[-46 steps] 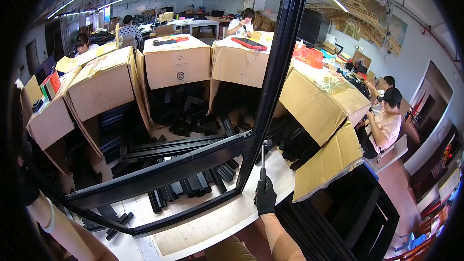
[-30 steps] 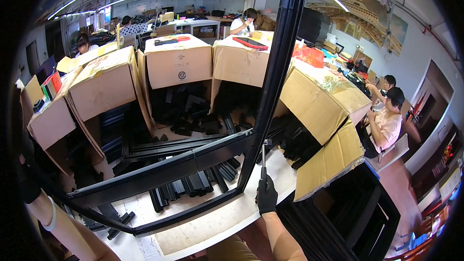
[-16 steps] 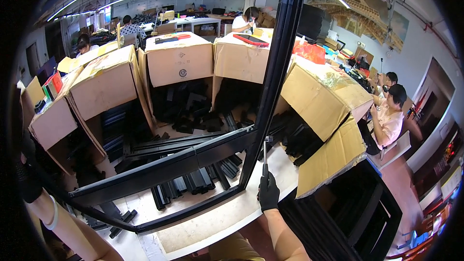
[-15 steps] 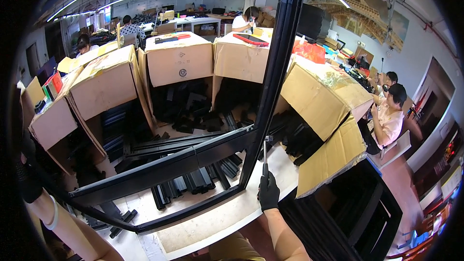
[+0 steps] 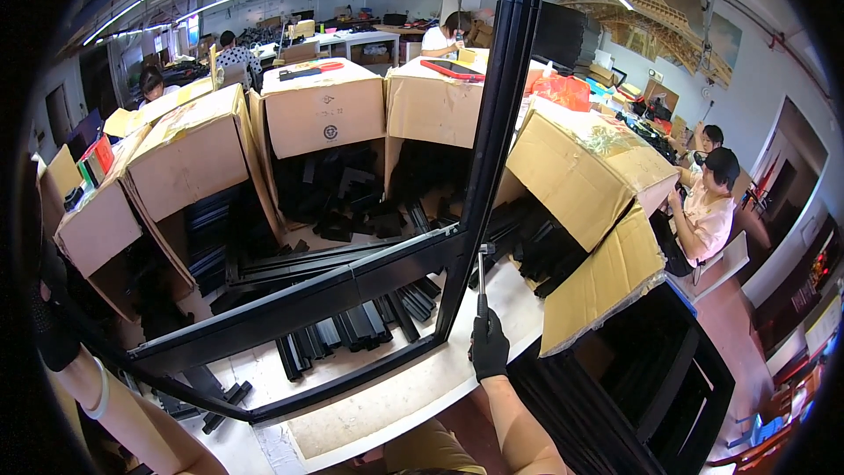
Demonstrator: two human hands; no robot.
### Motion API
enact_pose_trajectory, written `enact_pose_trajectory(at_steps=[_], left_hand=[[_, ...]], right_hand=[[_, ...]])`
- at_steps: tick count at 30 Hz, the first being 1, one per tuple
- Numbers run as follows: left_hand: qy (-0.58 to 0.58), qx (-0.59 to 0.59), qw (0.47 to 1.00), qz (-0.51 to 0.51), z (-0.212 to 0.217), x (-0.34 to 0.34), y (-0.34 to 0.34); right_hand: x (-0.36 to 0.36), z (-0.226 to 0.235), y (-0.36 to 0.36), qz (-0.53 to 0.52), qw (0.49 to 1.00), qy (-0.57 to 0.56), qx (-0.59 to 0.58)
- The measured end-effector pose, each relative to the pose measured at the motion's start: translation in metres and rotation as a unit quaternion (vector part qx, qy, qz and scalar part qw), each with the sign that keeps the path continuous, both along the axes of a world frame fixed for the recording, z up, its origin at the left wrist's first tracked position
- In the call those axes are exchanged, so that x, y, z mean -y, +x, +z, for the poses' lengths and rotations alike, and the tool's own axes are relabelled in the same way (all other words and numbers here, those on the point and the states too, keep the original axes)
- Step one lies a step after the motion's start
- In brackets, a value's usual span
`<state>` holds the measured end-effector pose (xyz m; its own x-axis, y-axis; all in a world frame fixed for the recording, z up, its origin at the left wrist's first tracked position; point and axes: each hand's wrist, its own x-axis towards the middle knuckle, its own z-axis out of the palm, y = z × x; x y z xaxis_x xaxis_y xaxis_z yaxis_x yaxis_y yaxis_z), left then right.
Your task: The recorder is assembling black plastic frames by connecting separate long and short pieces together at a workbench.
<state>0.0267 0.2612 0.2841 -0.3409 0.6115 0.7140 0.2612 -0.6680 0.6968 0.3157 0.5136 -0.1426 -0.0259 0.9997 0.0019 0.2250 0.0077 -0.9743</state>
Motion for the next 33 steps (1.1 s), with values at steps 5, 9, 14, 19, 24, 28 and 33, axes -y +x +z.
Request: enact_pose_trajectory(at_steps=[5,9,14,19,24,28,33], left_hand=[[-0.055,-0.198,0.957,0.203,-0.058,0.082,-0.105],[-0.099,-0.348,0.859,0.361,-0.099,0.152,-0.186],[-0.141,-0.505,0.674,0.520,-0.109,0.160,-0.205],[-0.174,-0.615,0.430,0.638,-0.127,0.181,-0.230],[-0.156,-0.621,0.487,0.593,-0.135,0.197,-0.258],[-0.135,-0.626,0.539,0.546,-0.136,0.204,-0.275],[-0.129,-0.621,0.533,0.560,-0.141,0.208,-0.283]], right_hand=[[0.001,0.001,0.002,-0.006,1.000,0.002,0.006],[0.000,-0.002,-0.001,0.003,1.000,0.006,0.021],[-0.002,-0.003,0.002,0.000,1.000,0.008,0.025],[0.000,-0.001,0.000,-0.002,1.000,0.011,0.029],[0.000,0.000,0.001,-0.002,1.000,-0.001,0.018],[-0.002,0.000,0.001,0.000,1.000,0.005,0.020],[0.000,0.002,-0.001,0.004,1.000,0.006,0.028]])
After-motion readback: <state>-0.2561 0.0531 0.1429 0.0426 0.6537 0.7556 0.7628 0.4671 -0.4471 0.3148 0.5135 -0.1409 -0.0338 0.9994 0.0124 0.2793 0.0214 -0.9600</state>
